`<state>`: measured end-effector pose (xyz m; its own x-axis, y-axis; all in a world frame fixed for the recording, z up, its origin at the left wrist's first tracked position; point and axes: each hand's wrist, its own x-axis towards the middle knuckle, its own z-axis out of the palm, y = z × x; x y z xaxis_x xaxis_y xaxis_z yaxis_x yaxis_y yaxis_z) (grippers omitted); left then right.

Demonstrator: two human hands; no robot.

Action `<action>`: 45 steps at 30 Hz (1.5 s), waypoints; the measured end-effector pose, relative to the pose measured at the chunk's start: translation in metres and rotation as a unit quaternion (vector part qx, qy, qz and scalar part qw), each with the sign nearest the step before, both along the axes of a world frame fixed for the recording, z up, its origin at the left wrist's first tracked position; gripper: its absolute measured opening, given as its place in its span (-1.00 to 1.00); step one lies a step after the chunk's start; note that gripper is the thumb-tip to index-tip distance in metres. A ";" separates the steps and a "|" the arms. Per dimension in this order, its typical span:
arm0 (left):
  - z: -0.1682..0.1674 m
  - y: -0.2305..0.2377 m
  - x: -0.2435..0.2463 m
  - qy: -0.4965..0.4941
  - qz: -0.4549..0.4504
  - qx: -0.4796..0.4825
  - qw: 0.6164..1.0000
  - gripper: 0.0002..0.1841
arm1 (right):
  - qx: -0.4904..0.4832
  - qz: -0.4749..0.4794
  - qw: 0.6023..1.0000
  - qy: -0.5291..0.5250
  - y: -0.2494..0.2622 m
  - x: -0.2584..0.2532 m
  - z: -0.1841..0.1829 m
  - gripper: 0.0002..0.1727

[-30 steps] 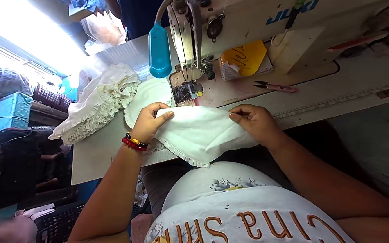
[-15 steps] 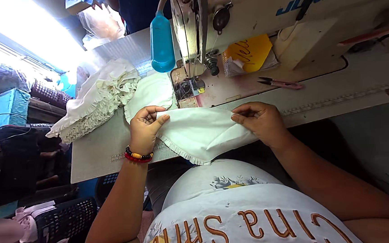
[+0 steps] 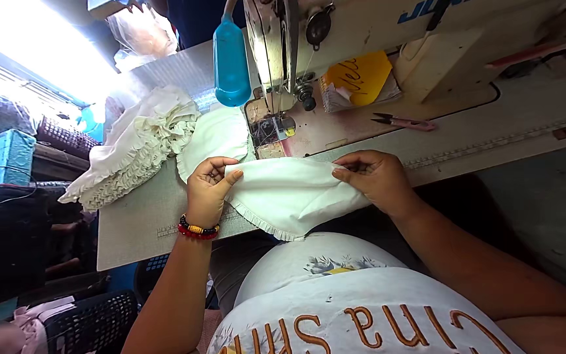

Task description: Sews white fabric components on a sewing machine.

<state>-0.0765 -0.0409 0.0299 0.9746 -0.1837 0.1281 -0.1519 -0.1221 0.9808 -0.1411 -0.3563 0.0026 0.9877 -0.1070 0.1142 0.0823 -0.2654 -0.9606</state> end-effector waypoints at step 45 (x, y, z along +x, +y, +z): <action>-0.026 -0.074 0.042 -0.154 -0.101 0.451 0.873 -0.46 | -0.402 0.184 0.882 -0.165 0.031 0.008 -0.014 -0.50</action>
<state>-0.0345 -0.1147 0.0038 0.8556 -0.5091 0.0934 -0.4993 -0.7644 0.4079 -0.1335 -0.3253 -0.0111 0.8374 0.4606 0.2943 0.5449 -0.7468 -0.3814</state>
